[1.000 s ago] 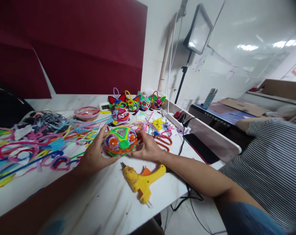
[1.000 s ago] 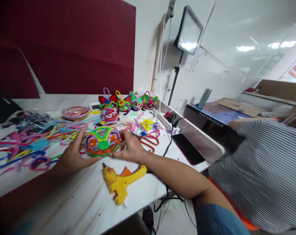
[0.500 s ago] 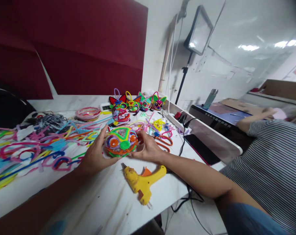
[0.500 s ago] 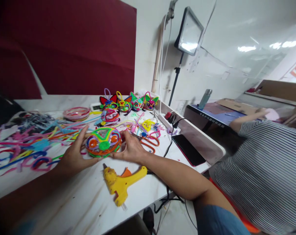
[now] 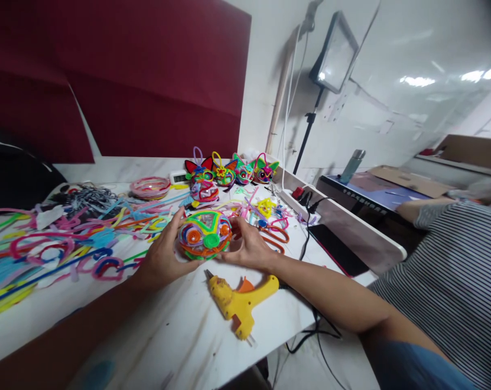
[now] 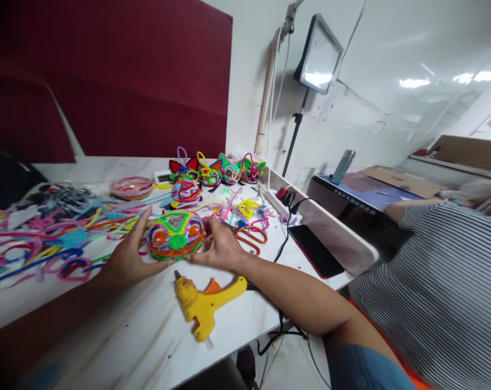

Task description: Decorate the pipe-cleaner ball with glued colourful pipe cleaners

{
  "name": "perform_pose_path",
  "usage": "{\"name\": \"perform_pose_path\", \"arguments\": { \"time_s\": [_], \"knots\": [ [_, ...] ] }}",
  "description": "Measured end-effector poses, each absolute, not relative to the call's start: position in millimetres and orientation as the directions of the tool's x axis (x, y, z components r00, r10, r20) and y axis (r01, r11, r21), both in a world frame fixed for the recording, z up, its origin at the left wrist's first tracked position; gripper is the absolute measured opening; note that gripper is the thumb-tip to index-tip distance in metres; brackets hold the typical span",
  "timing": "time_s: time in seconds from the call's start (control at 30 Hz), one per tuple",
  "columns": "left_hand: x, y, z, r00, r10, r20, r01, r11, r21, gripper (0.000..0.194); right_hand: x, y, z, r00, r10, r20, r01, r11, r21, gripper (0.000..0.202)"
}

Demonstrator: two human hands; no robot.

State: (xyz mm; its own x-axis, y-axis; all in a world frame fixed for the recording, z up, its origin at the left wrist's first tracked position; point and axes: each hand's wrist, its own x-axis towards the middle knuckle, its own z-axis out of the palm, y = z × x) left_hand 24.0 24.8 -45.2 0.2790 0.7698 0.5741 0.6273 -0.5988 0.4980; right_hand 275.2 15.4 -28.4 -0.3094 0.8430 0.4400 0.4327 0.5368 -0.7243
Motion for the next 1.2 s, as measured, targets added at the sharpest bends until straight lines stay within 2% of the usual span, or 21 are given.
{"name": "perform_pose_path", "arguments": {
  "time_s": [0.33,0.63,1.2],
  "knots": [
    [24.5,25.9,-47.1,0.275,0.777,0.567,0.621,-0.593,0.512,0.123,274.8,15.9,-29.0,-0.3,0.842,0.449,0.425,0.539,-0.727,0.064],
    [22.9,27.6,-49.1,0.283,0.772,0.57,0.609,-0.604,0.515,0.122,276.8,16.7,-30.9,-0.312,0.85,0.424,0.464,0.526,-0.713,0.073],
    [21.7,27.8,-49.9,0.301,0.752,0.586,0.572,-0.634,0.52,0.12,278.5,15.2,-29.8,-0.335,0.838,0.431,0.461,0.545,-0.7,0.076]
  ]
}}
